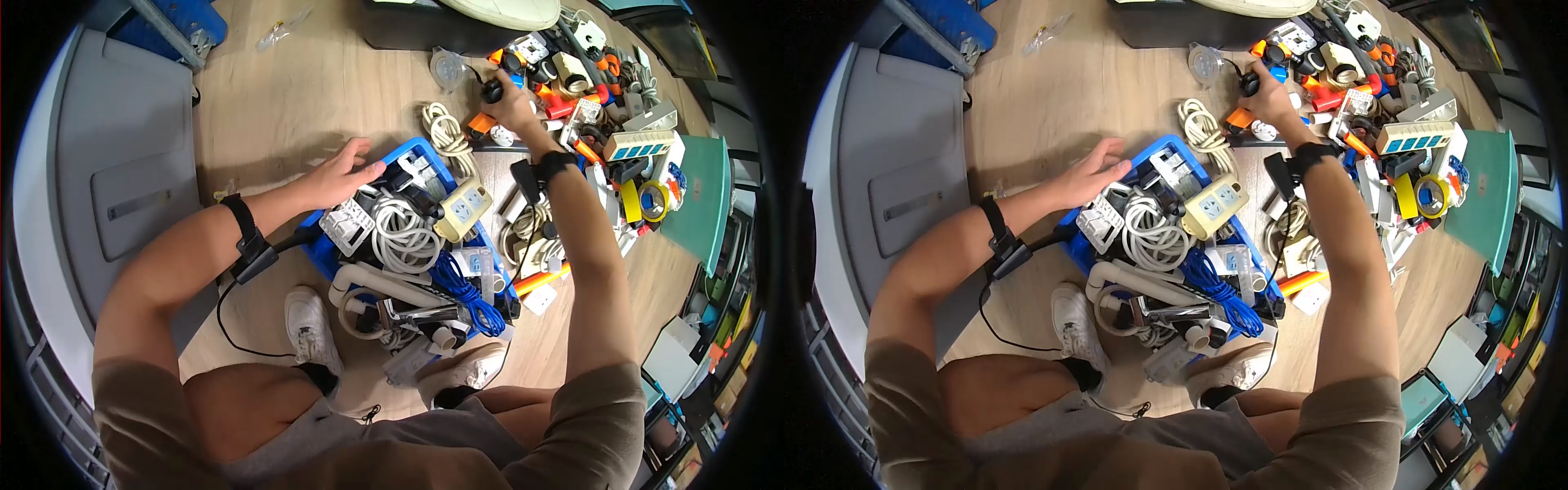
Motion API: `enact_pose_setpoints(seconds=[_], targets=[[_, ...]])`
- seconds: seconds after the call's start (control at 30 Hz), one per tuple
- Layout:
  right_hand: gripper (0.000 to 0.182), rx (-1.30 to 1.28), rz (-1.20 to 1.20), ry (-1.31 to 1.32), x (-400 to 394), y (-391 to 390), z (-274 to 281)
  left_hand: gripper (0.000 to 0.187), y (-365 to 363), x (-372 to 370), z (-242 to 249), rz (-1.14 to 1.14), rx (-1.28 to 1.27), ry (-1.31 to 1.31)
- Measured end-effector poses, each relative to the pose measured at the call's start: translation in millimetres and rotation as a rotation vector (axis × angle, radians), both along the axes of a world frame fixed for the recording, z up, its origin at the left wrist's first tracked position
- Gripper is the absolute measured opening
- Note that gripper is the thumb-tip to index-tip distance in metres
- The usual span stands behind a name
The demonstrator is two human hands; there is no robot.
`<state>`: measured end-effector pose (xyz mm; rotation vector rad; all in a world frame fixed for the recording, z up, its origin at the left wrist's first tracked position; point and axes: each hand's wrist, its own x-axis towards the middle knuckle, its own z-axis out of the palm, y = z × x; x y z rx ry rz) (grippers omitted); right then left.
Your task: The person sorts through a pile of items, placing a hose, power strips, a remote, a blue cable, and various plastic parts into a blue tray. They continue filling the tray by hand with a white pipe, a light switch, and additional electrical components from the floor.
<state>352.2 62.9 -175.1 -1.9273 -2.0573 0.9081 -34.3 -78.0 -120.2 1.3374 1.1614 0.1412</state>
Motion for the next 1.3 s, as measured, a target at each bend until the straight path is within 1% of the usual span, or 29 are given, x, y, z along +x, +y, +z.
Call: enact_pose_setpoints(seconds=[0.07, 0.1, 0.2, 0.27, 0.3, 0.33, 0.37, 0.43, 0.5, 0.53, 0.57, 0.6, 0.67, 0.7, 0.73, 0.77, 0.8, 0.83, 0.87, 0.9, 0.93, 0.97, 1.0, 1.07, 1.1, 1.13, 1.2, 1.23, 1.3], targets=[[0.054, 0.135, -0.007, 0.191, 16.0, -2.1, 1.8, 0.077, 7.0, 2.9, 10.8, -0.006, -0.004, 0.011], [0.052, 0.191, -0.024, 0.267, 17.2, -8.6, 17.7, 0.075, 6.8, 3.2, -0.2, 0.044, 0.026, -0.026], [0.045, -0.052, -0.203, 0.599, -5.1, -38.5, 107.7, 0.073, 16.0, 5.3, 0.5, 0.060, 0.086, -0.023], [0.043, -0.030, -0.111, 0.640, -9.3, -58.9, 144.0, 0.070, 20.3, 7.2, 9.3, 0.075, 0.099, -0.007], [0.043, -0.088, -0.113, 0.668, -12.4, -70.8, 164.1, 0.069, 21.9, 7.5, 9.6, 0.083, 0.103, -0.018], [0.045, 0.011, 0.019, 0.611, -10.0, -79.1, 174.8, 0.068, 23.2, 9.0, 12.0, 0.092, 0.110, -0.029], [0.047, -0.016, 0.000, 0.647, -10.0, -92.1, 190.3, 0.068, 23.4, 10.5, 14.5, 0.086, 0.112, -0.031], [0.051, -0.044, 0.004, 0.717, -16.7, -120.9, 233.7, 0.068, 21.9, 14.2, 33.5, 0.088, 0.261, -0.157], [0.059, -0.010, 0.064, 0.782, -18.2, -146.9, 269.2, 0.078, 18.8, 23.8, 83.3, -0.011, 0.653, -0.244], [0.064, -0.025, 0.036, 0.883, -21.9, -161.1, 285.2, 0.085, 17.8, 30.8, 111.4, -0.110, 0.840, -0.310], [0.067, -0.021, 0.076, 0.934, -21.9, -172.6, 291.6, 0.091, 14.2, 38.4, 133.5, -0.211, 1.027, -0.377], [0.070, -0.035, 0.095, 1.054, -28.8, -184.4, 298.2, 0.091, 7.4, 46.7, 145.3, -0.227, 1.026, -0.379], [0.071, -0.010, 0.310, 1.036, -37.5, -197.2, 299.0, 0.099, -10.9, 61.4, 163.2, -0.286, 1.082, -0.485], [0.071, -0.019, 0.317, 1.029, -43.7, -204.9, 298.4, 0.095, -19.0, 64.5, 170.3, -0.318, 1.137, -0.432], [0.071, -0.028, 0.330, 1.022, -50.1, -212.1, 295.0, 0.071, -27.5, 60.0, 168.0, -0.402, 1.007, -0.362], [0.065, 0.051, 0.332, 1.016, -55.3, -218.5, 279.9, 0.058, -31.2, 51.8, 157.0, -0.522, 0.967, -0.263], [0.060, -0.006, 0.258, 0.996, -62.1, -229.8, 266.0, 0.045, -33.6, 44.2, 142.6, -0.641, 0.921, -0.163], [0.053, -0.039, 0.247, 0.965, -67.3, -242.1, 245.8, 0.037, -37.0, 40.4, 131.2, -0.649, 1.004, -0.185], [0.050, -0.036, 0.277, 0.837, -69.9, -254.2, 228.6, 0.029, -41.0, 37.6, 120.2, -0.659, 1.087, -0.210], [0.052, 0.012, 0.367, 0.696, -66.4, -265.7, 205.2, 0.029, -46.5, 34.9, 107.4, -0.678, 1.086, -0.216], [0.059, 0.103, 0.490, 0.586, -64.2, -277.0, 188.2, 0.024, -52.2, 33.1, 94.0, -0.708, 1.136, -0.150], [0.059, 0.069, 0.536, 0.521, -63.6, -289.5, 177.4, 0.019, -56.5, 33.4, 84.9, -0.735, 1.189, -0.086], [0.059, 0.033, 0.582, 0.455, -63.6, -300.2, 169.3, 0.019, -59.7, 36.0, 80.7, -0.749, 1.191, -0.096], [0.059, -0.052, 0.542, 0.459, -69.8, -315.1, 158.9, 0.021, -65.9, 39.5, 76.4, -0.582, 1.182, -0.069], [0.059, -0.074, 0.580, 0.423, -72.3, -314.0, 167.4, 0.042, -64.5, 38.3, 77.7, -0.624, 1.065, -0.022], [0.069, -0.052, 0.605, 0.395, -73.3, -316.3, 168.0, 0.042, -64.5, 38.3, 79.6, -0.630, 1.071, -0.027], [0.077, -0.074, 0.640, 0.296, -74.6, -318.4, 174.3, 0.055, -62.1, 39.7, 84.8, -0.668, 1.069, -0.087], [0.082, -0.053, 0.660, 0.266, -73.8, -321.2, 171.2, 0.065, -61.5, 37.9, 85.6, -0.758, 1.047, -0.089], [0.080, -0.020, 0.637, 0.290, -71.6, -324.2, 164.9, 0.064, -67.2, 37.8, 87.3, -0.771, 1.069, -0.132]])
